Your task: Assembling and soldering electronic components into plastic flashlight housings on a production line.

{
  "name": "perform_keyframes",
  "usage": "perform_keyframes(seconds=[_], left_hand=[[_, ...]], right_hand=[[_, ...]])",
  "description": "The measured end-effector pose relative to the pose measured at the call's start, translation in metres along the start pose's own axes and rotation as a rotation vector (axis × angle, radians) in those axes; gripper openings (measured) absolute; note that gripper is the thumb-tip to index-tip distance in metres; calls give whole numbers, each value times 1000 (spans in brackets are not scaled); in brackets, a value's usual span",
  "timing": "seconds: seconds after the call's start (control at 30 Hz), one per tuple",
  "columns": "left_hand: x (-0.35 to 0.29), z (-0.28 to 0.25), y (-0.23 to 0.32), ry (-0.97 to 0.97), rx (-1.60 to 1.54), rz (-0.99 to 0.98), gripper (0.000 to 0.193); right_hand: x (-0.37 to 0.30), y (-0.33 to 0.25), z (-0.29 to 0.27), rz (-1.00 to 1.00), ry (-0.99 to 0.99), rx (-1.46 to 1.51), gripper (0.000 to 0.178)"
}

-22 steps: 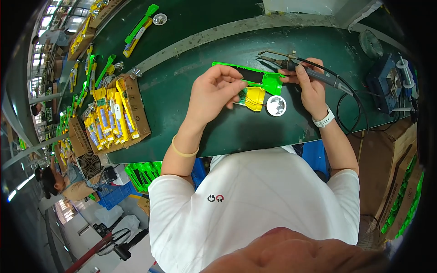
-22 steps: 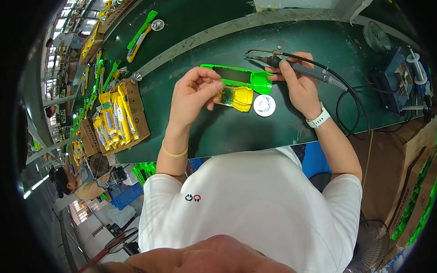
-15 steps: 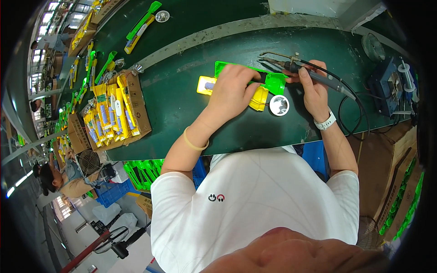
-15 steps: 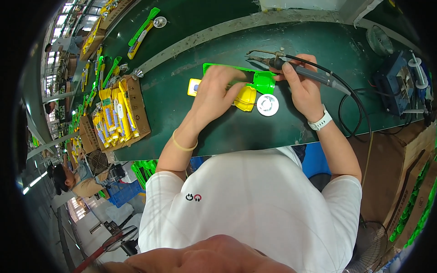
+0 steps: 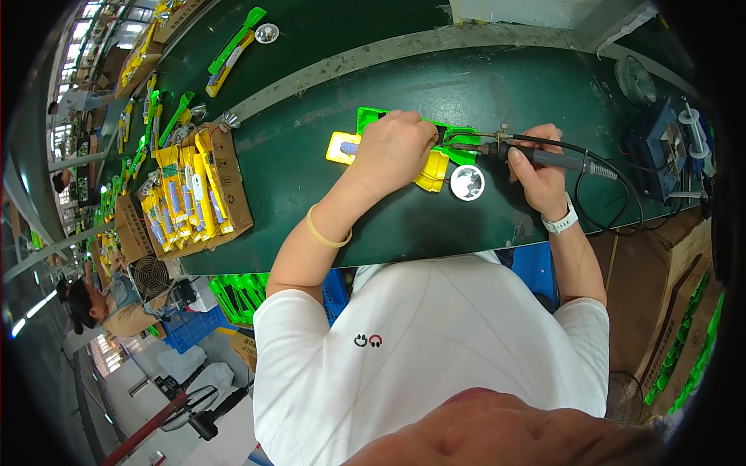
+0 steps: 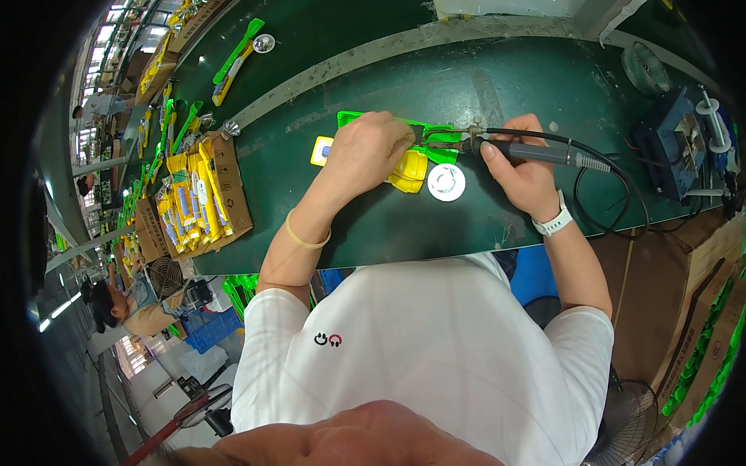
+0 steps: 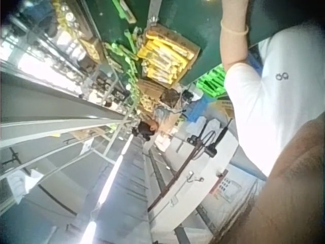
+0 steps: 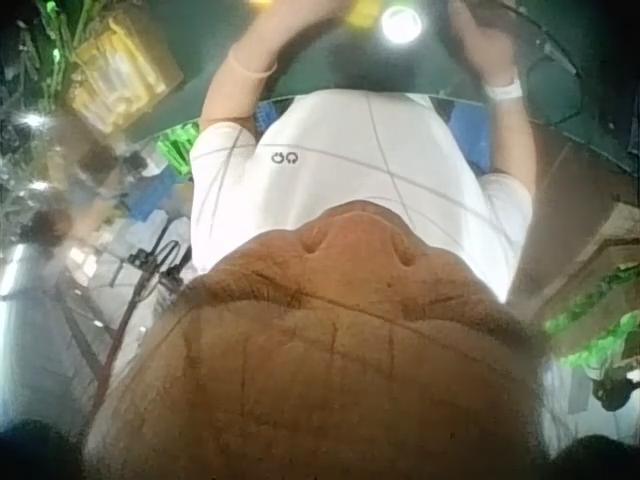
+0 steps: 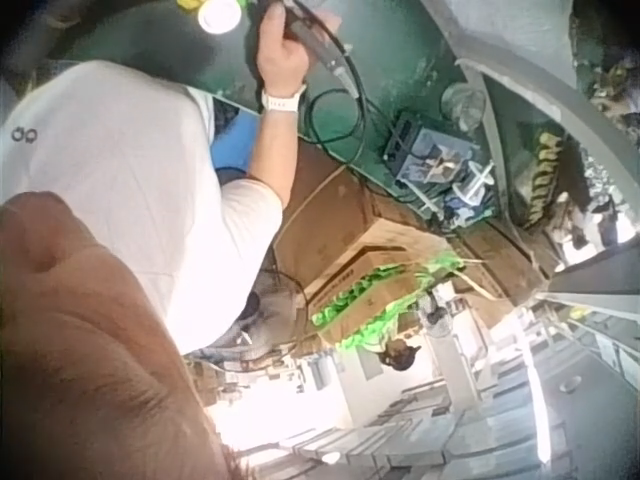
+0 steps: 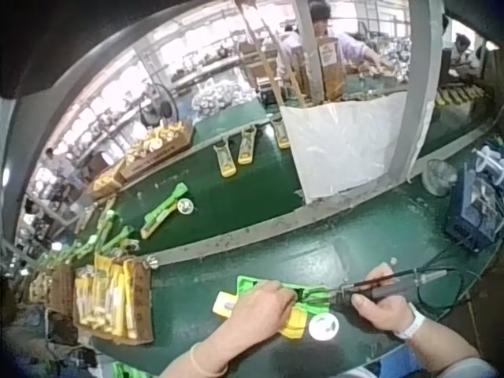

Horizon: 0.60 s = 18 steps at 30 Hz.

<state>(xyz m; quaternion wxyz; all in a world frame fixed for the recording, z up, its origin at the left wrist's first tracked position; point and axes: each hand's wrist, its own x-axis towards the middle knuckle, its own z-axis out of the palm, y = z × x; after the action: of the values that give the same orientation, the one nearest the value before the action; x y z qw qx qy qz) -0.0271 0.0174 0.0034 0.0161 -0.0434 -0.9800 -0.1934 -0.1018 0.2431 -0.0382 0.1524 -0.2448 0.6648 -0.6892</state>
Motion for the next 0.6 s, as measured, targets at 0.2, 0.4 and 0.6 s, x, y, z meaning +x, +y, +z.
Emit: perform_keyframes(seconds=[0.2, 0.4, 0.6], left_hand=[[1, 0, 2, 8, 11, 11, 7], [2, 2, -2, 20, -4, 3, 7], [4, 0, -4, 55, -10, 15, 7]], right_hand=[[3, 2, 0, 46, -34, -69, 23], [3, 2, -1, -150, 35, -80, 22], [7, -11, 3, -82, 264, 283, 20]])
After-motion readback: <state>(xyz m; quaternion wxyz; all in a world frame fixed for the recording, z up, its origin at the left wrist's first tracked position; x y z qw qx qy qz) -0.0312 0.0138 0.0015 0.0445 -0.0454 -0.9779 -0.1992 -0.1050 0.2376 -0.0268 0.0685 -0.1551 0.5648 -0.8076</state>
